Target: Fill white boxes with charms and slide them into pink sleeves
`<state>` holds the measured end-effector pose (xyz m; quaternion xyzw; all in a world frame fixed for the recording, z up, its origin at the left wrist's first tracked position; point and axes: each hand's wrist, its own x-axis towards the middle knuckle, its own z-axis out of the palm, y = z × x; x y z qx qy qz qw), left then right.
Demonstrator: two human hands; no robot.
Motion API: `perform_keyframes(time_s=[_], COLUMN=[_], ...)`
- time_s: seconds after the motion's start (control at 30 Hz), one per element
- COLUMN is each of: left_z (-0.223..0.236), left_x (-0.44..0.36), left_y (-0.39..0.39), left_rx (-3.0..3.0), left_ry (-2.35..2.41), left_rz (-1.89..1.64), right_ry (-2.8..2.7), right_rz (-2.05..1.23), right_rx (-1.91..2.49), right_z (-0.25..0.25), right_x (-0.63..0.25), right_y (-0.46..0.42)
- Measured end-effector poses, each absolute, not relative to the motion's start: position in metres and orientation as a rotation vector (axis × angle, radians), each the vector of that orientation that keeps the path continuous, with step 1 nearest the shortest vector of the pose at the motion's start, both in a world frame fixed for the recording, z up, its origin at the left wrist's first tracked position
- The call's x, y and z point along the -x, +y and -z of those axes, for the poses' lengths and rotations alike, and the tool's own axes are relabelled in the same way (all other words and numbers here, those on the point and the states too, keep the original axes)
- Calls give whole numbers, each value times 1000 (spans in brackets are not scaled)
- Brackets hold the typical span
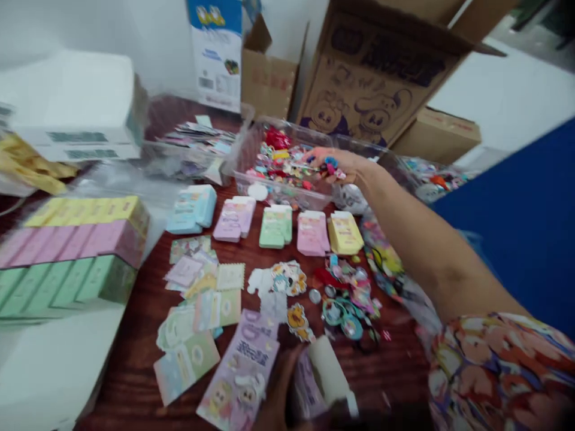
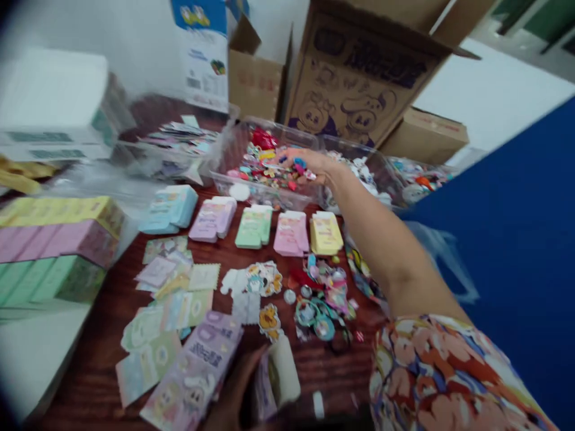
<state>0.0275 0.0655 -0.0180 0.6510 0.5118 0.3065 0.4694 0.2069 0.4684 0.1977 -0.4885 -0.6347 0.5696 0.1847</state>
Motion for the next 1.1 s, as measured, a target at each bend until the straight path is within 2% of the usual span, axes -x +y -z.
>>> perform_keyframes(time_s=[0.2,0.4,0.47,0.57,0.63,0.7,0.9,1.1], left_z=[18,3,1,1,3,4,1,-7], left_x=[-36,-37,-39,-40,-42,-43,-45,-48], left_y=[60,64,63,58,54,52,51,51], left_rx=[-1566,-1619,-1688,-1851,-1969,-2056,-2110,-2036], left_ry=[1259,1260,1237,1177,1137,1116,1143,1145], left_rz=[-714,-795,-793,-762,-737,-716,-728,-766], right_ry=[-1704,-1775,-1909,-2243,-2364,-2387,-2422,-2352], right_rz=[-1539,-1635,-1522,-1108,-818,-671,-542,-595], right_rx=[1449,1508,1512,1665,1774,1811,1786,1646], right_z=[-226,-168,-139,-102,-86,-77,-69,-57], right_x=[-283,-319,-318,-310,-304,-301,-306,-319], right_y=[359,269,253,237,229,221,202,179])
